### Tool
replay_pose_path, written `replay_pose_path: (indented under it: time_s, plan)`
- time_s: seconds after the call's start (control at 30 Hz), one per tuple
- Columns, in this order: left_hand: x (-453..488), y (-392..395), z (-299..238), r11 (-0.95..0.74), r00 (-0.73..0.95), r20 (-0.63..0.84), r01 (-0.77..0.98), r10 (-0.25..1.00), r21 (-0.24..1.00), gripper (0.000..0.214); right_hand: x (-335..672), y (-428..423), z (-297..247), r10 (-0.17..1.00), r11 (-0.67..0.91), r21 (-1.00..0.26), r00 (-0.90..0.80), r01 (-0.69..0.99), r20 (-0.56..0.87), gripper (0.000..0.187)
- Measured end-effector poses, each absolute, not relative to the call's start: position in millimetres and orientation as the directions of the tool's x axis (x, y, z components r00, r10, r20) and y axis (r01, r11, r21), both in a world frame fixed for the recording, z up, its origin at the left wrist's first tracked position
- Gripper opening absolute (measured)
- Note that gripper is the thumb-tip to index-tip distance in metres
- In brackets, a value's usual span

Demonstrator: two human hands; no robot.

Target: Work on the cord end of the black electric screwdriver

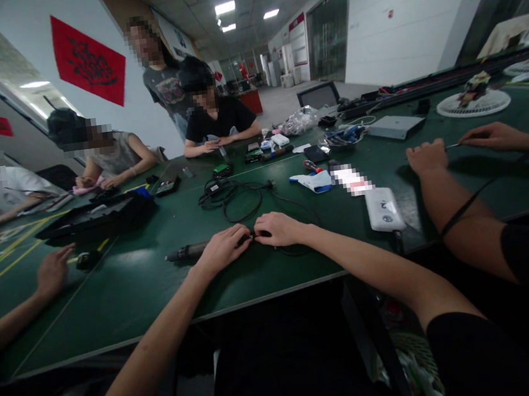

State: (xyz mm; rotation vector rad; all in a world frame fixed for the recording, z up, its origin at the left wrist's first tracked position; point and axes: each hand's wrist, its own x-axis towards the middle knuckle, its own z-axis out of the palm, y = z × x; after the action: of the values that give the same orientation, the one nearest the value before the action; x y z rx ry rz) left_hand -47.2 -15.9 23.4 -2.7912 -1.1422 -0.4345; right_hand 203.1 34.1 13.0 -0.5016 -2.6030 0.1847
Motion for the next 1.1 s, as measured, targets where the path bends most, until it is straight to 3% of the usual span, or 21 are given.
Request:
replay_pose_path:
  time_s: [0.73, 1.1]
  plan:
    - [-48.5, -15.0, 21.3, -0.721, 0.693, 0.29, 0.692, 0.661, -0.011, 0.015, 202.2, 33.9, 12.9, 0.383, 0.923, -0.216, -0.816, 0.319, 0.433, 0.011]
    - [-48.7, -15.8, 23.2, -0.716, 0.666, 0.319, 0.696, 0.674, 0.056, 0.015, 203.3, 32.1, 16.4, 0.385, 0.922, -0.221, -0.823, 0.318, 0.419, 0.01]
